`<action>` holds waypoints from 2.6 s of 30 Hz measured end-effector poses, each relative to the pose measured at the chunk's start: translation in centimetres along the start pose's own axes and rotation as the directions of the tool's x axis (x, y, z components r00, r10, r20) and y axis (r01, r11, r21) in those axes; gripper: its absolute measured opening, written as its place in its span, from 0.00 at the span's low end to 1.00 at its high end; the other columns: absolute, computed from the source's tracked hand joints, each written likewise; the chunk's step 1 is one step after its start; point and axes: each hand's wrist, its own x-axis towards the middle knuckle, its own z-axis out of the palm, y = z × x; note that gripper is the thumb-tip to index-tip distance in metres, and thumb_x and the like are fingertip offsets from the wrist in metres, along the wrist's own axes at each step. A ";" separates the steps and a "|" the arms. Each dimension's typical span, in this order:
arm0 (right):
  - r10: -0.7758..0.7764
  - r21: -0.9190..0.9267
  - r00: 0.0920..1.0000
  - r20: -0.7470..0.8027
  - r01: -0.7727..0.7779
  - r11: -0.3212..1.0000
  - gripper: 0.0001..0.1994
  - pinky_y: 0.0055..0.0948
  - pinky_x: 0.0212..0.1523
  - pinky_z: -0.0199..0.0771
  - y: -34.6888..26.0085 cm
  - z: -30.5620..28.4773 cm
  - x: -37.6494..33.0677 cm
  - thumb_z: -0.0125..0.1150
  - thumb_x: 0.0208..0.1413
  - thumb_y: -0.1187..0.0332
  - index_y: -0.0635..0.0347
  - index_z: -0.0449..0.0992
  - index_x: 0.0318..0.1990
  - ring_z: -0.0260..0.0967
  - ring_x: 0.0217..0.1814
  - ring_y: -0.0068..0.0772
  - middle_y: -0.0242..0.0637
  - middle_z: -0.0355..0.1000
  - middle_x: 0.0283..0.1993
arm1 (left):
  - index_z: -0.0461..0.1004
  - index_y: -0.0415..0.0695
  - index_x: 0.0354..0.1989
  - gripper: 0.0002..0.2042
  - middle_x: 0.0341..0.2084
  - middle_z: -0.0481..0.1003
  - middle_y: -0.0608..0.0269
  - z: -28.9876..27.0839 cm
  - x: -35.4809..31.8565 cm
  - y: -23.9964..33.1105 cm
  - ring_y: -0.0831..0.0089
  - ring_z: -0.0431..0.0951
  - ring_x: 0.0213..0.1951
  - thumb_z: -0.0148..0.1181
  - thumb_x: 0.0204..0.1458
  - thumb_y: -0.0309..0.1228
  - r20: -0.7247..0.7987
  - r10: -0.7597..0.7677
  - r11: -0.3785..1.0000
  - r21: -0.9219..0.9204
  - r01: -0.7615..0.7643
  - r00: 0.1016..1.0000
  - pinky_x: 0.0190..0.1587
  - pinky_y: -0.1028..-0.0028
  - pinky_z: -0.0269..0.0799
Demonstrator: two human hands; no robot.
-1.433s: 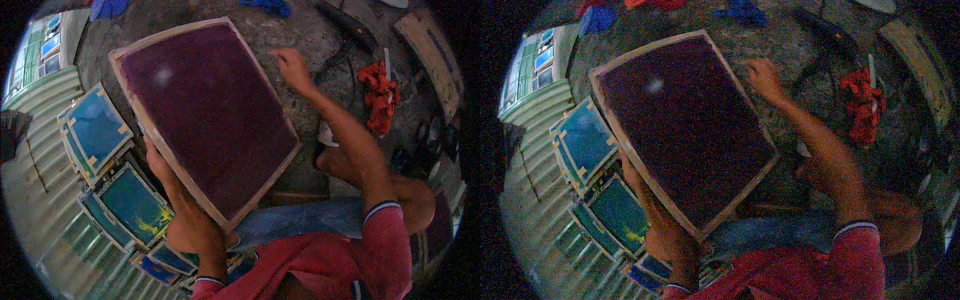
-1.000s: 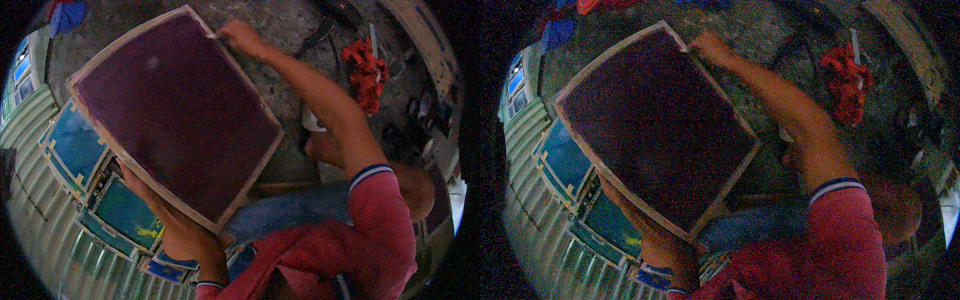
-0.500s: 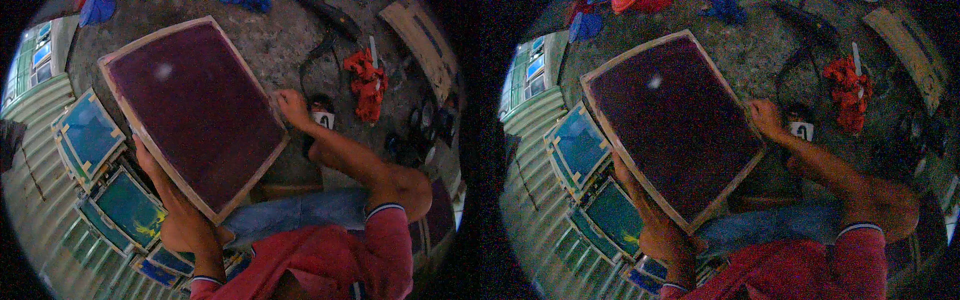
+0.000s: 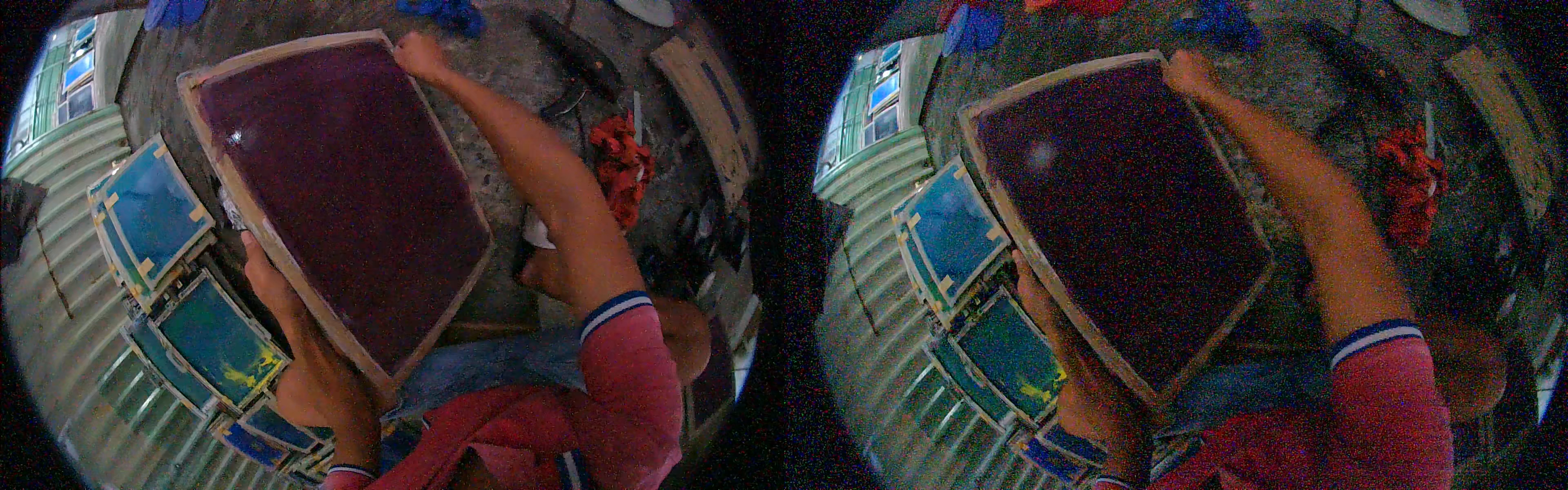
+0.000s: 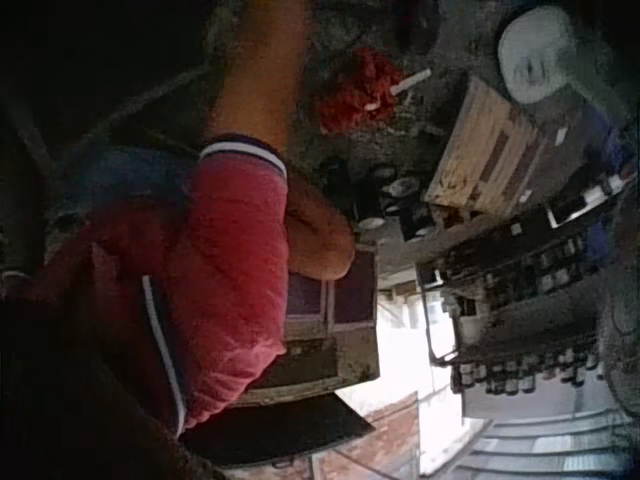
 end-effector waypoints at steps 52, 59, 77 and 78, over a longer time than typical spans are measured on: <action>-0.010 0.058 0.999 -0.047 0.013 0.998 0.12 0.41 0.39 0.72 -5.5 -6.6 -4.1 0.54 0.50 0.62 0.55 0.79 0.38 0.74 0.37 0.47 0.46 0.76 0.34 | 0.77 0.35 0.31 0.29 0.23 0.76 0.60 0.3 0.0 -0.1 0.73 0.72 0.25 0.39 0.61 0.50 0.149 0.140 0.989 -0.074 -0.130 0.979 0.30 0.70 0.67; 0.232 -0.041 0.971 0.049 -0.230 0.972 0.16 0.44 0.47 0.71 -3.2 -2.6 1.7 0.54 0.45 0.59 0.55 0.79 0.38 0.72 0.47 0.50 0.49 0.74 0.44 | 0.76 0.36 0.33 0.28 0.23 0.75 0.61 -0.5 -1.1 0.5 0.73 0.73 0.26 0.38 0.61 0.49 0.113 0.038 0.996 -0.080 -0.029 0.993 0.31 0.71 0.67; -0.437 0.399 0.887 -0.149 0.458 0.794 0.16 0.40 0.34 0.67 -15.2 -11.6 -6.7 0.50 0.58 0.59 0.66 0.75 0.33 0.70 0.32 0.40 0.46 0.72 0.31 | 0.74 0.32 0.40 0.28 0.31 0.76 0.58 -0.5 2.1 -0.6 0.69 0.73 0.33 0.39 0.60 0.50 0.089 0.154 0.988 -0.049 -0.150 0.984 0.39 0.69 0.67; -0.439 0.418 0.882 -0.169 0.468 0.779 0.16 0.39 0.34 0.66 -14.4 -12.0 -7.0 0.50 0.59 0.59 0.67 0.75 0.33 0.69 0.32 0.38 0.45 0.71 0.31 | 0.75 0.34 0.42 0.27 0.31 0.76 0.58 -1.2 2.5 -1.2 0.69 0.74 0.32 0.39 0.61 0.49 0.168 0.224 0.968 0.075 -0.239 0.960 0.38 0.70 0.69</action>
